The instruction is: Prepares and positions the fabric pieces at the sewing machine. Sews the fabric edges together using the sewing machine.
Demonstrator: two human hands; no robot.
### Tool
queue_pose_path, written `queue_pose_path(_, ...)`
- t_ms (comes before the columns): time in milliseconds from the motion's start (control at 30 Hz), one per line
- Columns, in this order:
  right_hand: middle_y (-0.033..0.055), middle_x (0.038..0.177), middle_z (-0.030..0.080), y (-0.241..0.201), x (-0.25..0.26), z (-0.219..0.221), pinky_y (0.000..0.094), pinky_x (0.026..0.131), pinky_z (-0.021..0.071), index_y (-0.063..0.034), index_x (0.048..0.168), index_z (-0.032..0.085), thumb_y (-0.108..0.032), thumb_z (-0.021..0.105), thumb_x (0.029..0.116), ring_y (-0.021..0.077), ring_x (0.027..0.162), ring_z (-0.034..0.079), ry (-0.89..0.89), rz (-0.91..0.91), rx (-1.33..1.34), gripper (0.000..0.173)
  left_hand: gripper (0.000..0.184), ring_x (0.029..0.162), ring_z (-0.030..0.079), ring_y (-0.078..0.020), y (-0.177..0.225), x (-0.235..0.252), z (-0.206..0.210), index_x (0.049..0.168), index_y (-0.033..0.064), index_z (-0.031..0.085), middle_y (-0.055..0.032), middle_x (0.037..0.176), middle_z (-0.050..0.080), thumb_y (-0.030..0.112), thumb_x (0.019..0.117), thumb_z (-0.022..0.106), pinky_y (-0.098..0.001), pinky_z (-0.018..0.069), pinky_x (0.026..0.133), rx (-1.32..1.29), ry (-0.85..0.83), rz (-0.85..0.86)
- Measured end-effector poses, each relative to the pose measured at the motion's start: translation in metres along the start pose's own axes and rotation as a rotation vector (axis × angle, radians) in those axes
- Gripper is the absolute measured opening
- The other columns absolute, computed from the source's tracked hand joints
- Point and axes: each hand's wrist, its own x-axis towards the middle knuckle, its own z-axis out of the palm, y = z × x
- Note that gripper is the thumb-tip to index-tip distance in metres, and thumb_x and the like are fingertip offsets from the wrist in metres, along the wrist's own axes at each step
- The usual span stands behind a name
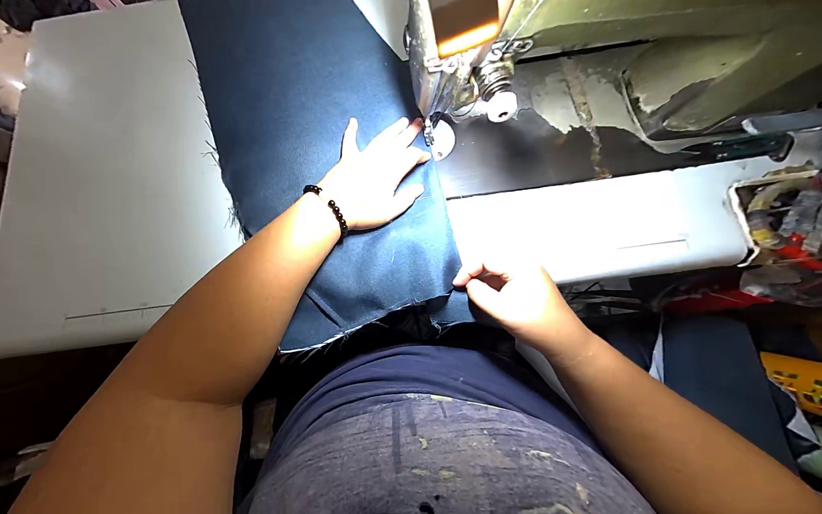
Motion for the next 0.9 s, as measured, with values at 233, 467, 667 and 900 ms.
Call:
queue_pose_path(233,-0.0071,0.075,0.067,-0.003,0.002,-0.002,0.0179,0.056,0.0492,-0.0124,0.085,0.074,-0.005,0.057,0.0868,-0.0022,0.063,0.059,-0.033,0.033,-0.004,0.018,0.058,0.159,0.016,-0.0284,-0.002,0.003,-0.002,0.151,0.0147,0.050,-0.0075,0.171,0.024,0.045,0.1035,0.036,-0.0802,0.0033,0.114,0.003,-0.019,0.006)
queue_pose_path(467,-0.0052,0.075,0.068,-0.008,0.002,-0.005,0.0189,0.057,0.0504,-0.0108,0.084,0.071,0.000,0.056,0.0877,0.0003,0.063,0.060,-0.053,0.134,0.168,0.019,0.049,0.154,0.029,-0.0326,0.042,-0.021,-0.013,0.148,0.0168,0.054,-0.0094,0.162,0.042,0.035,0.1025,0.051,-0.0782,0.0100,0.114,-0.134,0.110,-0.253)
queue_pose_path(667,-0.0030,0.077,0.065,-0.023,0.003,0.001,0.0183,0.052,0.0497,-0.0109,0.082,0.065,0.006,0.052,0.0919,0.0025,0.057,0.056,0.024,0.226,0.686,0.024,0.054,0.144,0.043,-0.0330,0.087,-0.084,0.038,0.142,0.0123,0.063,-0.0143,0.147,0.056,0.023,0.0908,0.048,-0.0620,0.0256,0.115,-0.297,0.402,0.044)
queue_pose_path(900,0.0010,0.074,0.065,-0.048,0.007,0.011,0.0277,0.064,0.0568,-0.0083,0.085,0.058,0.006,0.043,0.0979,0.0098,0.066,0.064,0.112,0.446,1.064,0.025,0.039,0.122,0.061,-0.0260,0.085,-0.074,0.043,0.117,0.0174,0.074,-0.0053,0.119,0.071,0.047,0.0942,0.063,-0.0635,0.0288,0.109,0.041,0.685,0.183)
